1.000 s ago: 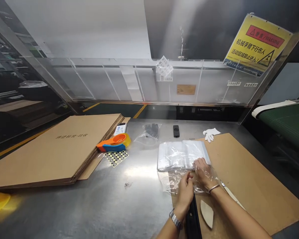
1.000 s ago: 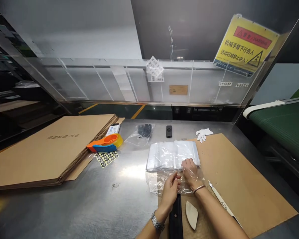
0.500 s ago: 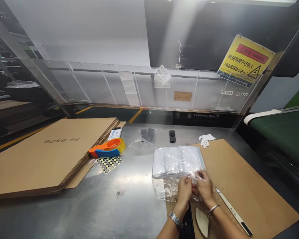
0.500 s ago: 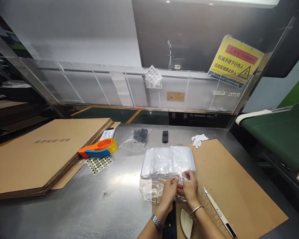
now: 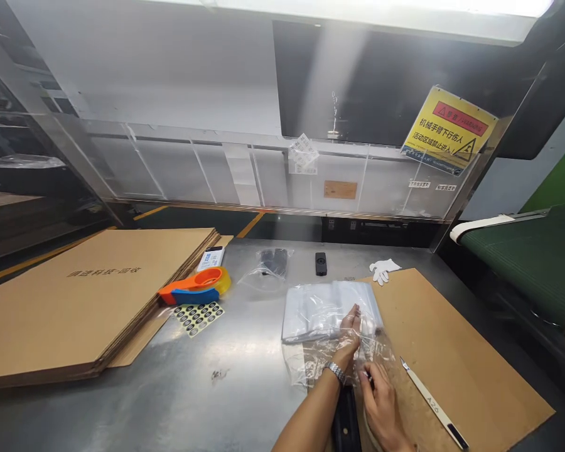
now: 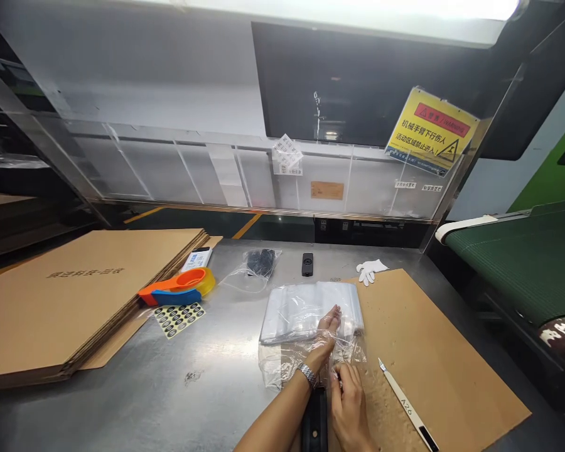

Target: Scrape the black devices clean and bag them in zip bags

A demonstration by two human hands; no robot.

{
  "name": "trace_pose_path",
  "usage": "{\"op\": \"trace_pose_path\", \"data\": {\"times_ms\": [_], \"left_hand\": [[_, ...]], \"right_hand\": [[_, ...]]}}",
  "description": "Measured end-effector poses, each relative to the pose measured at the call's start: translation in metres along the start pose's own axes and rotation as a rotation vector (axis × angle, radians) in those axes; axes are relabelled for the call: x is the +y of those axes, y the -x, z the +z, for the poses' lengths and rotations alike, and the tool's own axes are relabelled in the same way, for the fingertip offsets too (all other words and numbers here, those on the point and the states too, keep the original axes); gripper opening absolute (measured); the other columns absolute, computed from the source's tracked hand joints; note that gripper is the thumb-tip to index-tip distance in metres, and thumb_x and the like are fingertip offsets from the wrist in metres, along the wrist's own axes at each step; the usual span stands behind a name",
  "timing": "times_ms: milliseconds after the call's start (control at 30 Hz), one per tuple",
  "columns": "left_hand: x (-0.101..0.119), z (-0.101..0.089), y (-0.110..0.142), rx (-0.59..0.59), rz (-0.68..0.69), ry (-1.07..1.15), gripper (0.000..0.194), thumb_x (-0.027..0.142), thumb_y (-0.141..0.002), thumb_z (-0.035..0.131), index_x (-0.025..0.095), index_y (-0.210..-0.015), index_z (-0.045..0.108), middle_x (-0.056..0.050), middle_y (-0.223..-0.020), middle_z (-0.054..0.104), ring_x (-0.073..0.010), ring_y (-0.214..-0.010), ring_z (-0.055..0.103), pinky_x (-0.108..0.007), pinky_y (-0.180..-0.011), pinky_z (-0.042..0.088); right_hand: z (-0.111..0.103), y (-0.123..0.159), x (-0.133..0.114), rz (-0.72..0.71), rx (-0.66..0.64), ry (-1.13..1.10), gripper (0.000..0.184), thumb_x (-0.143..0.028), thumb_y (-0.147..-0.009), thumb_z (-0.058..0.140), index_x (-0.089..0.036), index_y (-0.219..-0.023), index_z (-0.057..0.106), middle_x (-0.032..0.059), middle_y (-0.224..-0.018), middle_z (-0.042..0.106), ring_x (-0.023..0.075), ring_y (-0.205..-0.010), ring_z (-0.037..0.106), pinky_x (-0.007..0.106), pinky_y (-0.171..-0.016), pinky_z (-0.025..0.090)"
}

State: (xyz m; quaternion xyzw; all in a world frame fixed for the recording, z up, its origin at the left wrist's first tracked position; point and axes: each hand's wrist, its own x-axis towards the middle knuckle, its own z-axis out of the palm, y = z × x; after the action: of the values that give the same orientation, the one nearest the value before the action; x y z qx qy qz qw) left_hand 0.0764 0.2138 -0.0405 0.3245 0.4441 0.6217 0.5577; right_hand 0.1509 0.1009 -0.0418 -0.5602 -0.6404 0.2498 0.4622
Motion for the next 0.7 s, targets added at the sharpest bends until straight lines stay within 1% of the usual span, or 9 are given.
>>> {"op": "trace_pose_path", "data": {"times_ms": [67,133,233,333,433,467,533,633,700], "left_hand": [[0.000,0.001,-0.005,0.013,0.001,-0.022,0.031,0.034,-0.081,0.056,0.012,-0.103,0.057,-0.008,-0.103,0.062,-0.0183,-0.092,0.058,-0.040,-0.087,0.046],[0.000,-0.002,-0.001,0.027,-0.014,-0.051,0.029,0.033,-0.081,0.055,0.012,-0.101,0.055,-0.007,-0.095,0.060,-0.0153,-0.081,0.058,-0.036,-0.078,0.048],[0.001,-0.015,0.023,-0.003,-0.089,-0.095,0.025,0.034,-0.079,0.057,0.013,-0.093,0.055,-0.002,-0.080,0.058,-0.0105,-0.064,0.053,-0.026,-0.060,0.045],[0.011,-0.030,0.059,-0.145,-0.224,-0.129,0.027,0.034,-0.072,0.062,0.013,-0.087,0.055,0.001,-0.067,0.057,-0.0069,-0.050,0.047,-0.020,-0.046,0.034],[0.028,-0.038,0.092,-0.334,-0.332,-0.144,0.034,0.042,-0.069,0.063,0.011,-0.082,0.058,-0.002,-0.062,0.057,-0.0078,-0.046,0.046,-0.019,-0.041,0.029],[0.033,-0.039,0.100,-0.373,-0.338,-0.144,0.038,0.047,-0.069,0.062,0.011,-0.080,0.057,-0.002,-0.061,0.056,-0.0083,-0.047,0.047,-0.020,-0.041,0.030],[0.039,-0.039,0.114,-0.389,-0.298,-0.149,0.042,0.054,-0.069,0.059,0.013,-0.073,0.054,0.000,-0.060,0.053,-0.0080,-0.049,0.046,-0.020,-0.045,0.033],[0.038,-0.042,0.125,-0.337,-0.208,-0.210,0.043,0.057,-0.071,0.056,0.017,-0.064,0.044,0.004,-0.053,0.045,-0.0066,-0.046,0.040,-0.021,-0.047,0.033],[0.036,-0.048,0.130,-0.293,-0.154,-0.292,0.040,0.055,-0.075,0.051,0.018,-0.064,0.042,0.005,-0.049,0.042,-0.0070,-0.042,0.036,-0.022,-0.045,0.030]], "right_hand": [[-0.009,0.010,-0.002,0.048,0.006,-0.025,0.029,-0.044,-0.086,0.043,-0.019,-0.085,0.059,0.0062,-0.081,0.061,0.0199,-0.075,0.057,0.029,-0.067,0.047],[-0.021,0.012,-0.005,0.099,0.015,-0.056,0.030,-0.045,-0.086,0.043,-0.018,-0.091,0.057,0.0058,-0.082,0.061,0.0190,-0.076,0.058,0.027,-0.064,0.047],[-0.037,0.005,-0.010,0.156,0.008,-0.111,0.033,-0.047,-0.086,0.044,-0.017,-0.089,0.056,0.0044,-0.076,0.061,0.0180,-0.073,0.058,0.025,-0.062,0.047],[-0.046,-0.002,-0.014,0.194,-0.019,-0.153,0.035,-0.049,-0.085,0.044,-0.016,-0.086,0.055,0.0037,-0.073,0.059,0.0167,-0.069,0.057,0.025,-0.063,0.047],[-0.046,-0.001,-0.019,0.212,-0.067,-0.156,0.034,-0.049,-0.083,0.047,-0.016,-0.080,0.054,0.0030,-0.073,0.057,0.0157,-0.069,0.055,0.025,-0.064,0.045],[-0.045,0.001,-0.021,0.213,-0.094,-0.148,0.033,-0.049,-0.082,0.048,-0.016,-0.077,0.053,0.0023,-0.071,0.057,0.0152,-0.067,0.054,0.025,-0.063,0.044],[-0.043,0.005,-0.026,0.207,-0.165,-0.129,0.031,-0.046,-0.082,0.050,-0.017,-0.073,0.052,0.0009,-0.067,0.055,0.0142,-0.064,0.053,0.024,-0.061,0.042],[-0.045,0.008,-0.031,0.173,-0.282,-0.110,0.026,-0.040,-0.081,0.052,-0.017,-0.070,0.052,-0.0005,-0.063,0.054,0.0132,-0.059,0.051,0.024,-0.056,0.041],[-0.051,0.006,-0.032,0.147,-0.311,-0.091,0.023,-0.038,-0.080,0.053,-0.017,-0.070,0.052,-0.0008,-0.063,0.054,0.0131,-0.058,0.050,0.024,-0.055,0.041]]}}
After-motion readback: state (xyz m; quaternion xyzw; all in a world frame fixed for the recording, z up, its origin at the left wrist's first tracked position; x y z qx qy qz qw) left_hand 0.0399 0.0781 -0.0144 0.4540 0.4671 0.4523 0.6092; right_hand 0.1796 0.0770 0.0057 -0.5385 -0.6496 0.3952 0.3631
